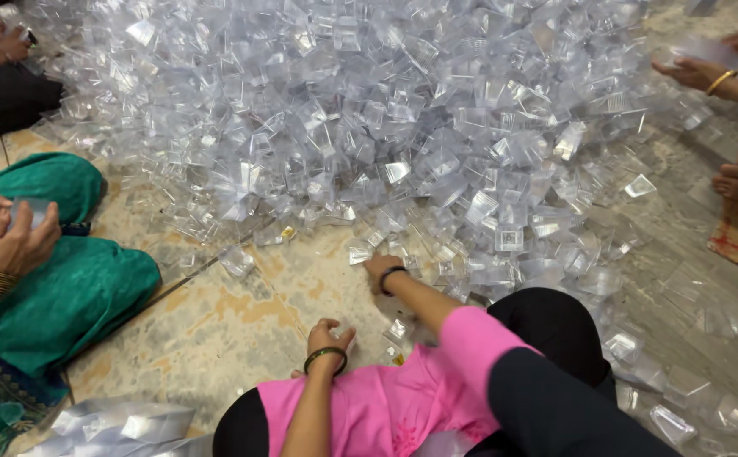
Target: The person sits cross-legged on the floor among large piles of small clear plastic cups. They pick up cups one at a time, press each into an open cup to nest it, and build up stacks, setting completed stacks aside with the growing pile of finished stacks.
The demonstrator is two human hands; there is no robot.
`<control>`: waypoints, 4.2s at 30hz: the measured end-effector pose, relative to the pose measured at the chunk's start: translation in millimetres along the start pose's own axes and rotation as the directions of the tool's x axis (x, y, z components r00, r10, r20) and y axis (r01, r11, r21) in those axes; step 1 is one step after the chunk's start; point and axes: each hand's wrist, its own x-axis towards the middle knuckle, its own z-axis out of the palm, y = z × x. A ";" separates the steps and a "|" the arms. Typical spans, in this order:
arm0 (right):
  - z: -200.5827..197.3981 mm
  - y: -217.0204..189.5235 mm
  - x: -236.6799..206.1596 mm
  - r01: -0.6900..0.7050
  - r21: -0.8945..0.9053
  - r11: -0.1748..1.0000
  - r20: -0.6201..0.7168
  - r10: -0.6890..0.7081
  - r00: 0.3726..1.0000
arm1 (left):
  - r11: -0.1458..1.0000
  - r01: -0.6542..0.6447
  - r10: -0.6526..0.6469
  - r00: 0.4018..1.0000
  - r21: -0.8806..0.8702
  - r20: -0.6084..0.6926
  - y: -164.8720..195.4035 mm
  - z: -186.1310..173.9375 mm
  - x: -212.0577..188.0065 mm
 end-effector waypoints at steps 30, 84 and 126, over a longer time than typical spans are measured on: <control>76.8 -8.7 -278.4 0.538 0.841 -0.058 -0.532 0.100 0.841 | 0.299 0.043 0.345 0.926 -0.953 0.150 48.4 1.4 -162.5; -3.0 -67.3 35.3 0.250 0.143 0.958 -0.474 -0.156 0.867 | 0.406 0.230 -0.147 0.972 -0.885 0.185 -68.2 -1.7 32.9; 124.9 -37.1 -254.5 0.391 0.878 0.275 -0.343 -0.210 0.916 | 0.268 0.198 0.259 0.928 -0.943 0.269 -10.9 0.8 -181.1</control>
